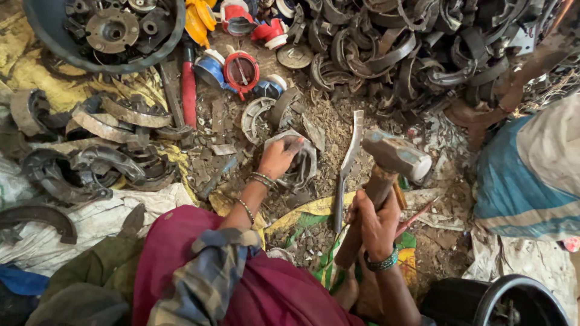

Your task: The person sits on the floor and uses a hammer to repeatedly strike a metal part placed on a metal block, breaking it into smaller pieces. The person handles the metal parts by hand, repositioning them as needed during the process.

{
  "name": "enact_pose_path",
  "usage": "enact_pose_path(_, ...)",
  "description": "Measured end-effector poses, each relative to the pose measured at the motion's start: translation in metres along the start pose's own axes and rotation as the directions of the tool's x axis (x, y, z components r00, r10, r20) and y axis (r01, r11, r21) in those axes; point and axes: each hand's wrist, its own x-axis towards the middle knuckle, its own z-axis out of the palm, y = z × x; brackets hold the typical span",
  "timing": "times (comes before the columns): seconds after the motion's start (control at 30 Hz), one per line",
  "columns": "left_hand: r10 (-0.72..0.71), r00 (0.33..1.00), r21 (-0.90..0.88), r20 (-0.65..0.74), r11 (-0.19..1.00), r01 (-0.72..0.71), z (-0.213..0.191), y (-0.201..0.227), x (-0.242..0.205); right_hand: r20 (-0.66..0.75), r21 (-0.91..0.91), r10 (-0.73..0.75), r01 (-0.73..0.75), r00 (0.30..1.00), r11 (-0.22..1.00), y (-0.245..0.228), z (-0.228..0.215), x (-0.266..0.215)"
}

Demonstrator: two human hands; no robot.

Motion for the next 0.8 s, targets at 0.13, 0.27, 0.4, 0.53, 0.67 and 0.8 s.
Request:
enact_pose_path(0.13,0.144,0.989,0.114,-0.012,0.983,-0.142,0.005,0.003,-0.004,-0.006,0.053,0.049,-0.048,0.999,0.997,0.001,0.005,0.001)
enact_pose_path(0.27,0.186,0.983,0.301,0.006,0.937,-0.179,0.008,0.011,-0.018,-0.013,0.087,0.038,-0.036,0.999,0.996,0.001,0.005,-0.001)
enact_pose_path(0.4,0.210,0.966,0.317,0.152,0.915,-0.249,0.009,0.012,-0.021,0.002,0.084,0.019,-0.020,1.000,0.996,-0.002,0.003,0.000)
enact_pose_path(0.53,0.266,0.945,0.396,0.188,0.860,-0.321,0.004,-0.003,-0.020,0.006,0.091,0.004,-0.005,1.000,0.996,-0.001,0.003,-0.001)
enact_pose_path(0.67,0.179,0.962,0.387,0.207,0.888,-0.248,-0.002,-0.006,-0.022,0.005,0.072,0.004,-0.005,1.000,0.997,0.000,0.004,-0.002)
enact_pose_path(0.8,0.103,0.969,0.532,0.223,0.820,-0.210,0.000,0.008,-0.026,0.011,0.050,-0.005,0.004,1.000,0.999,0.001,0.003,-0.001)
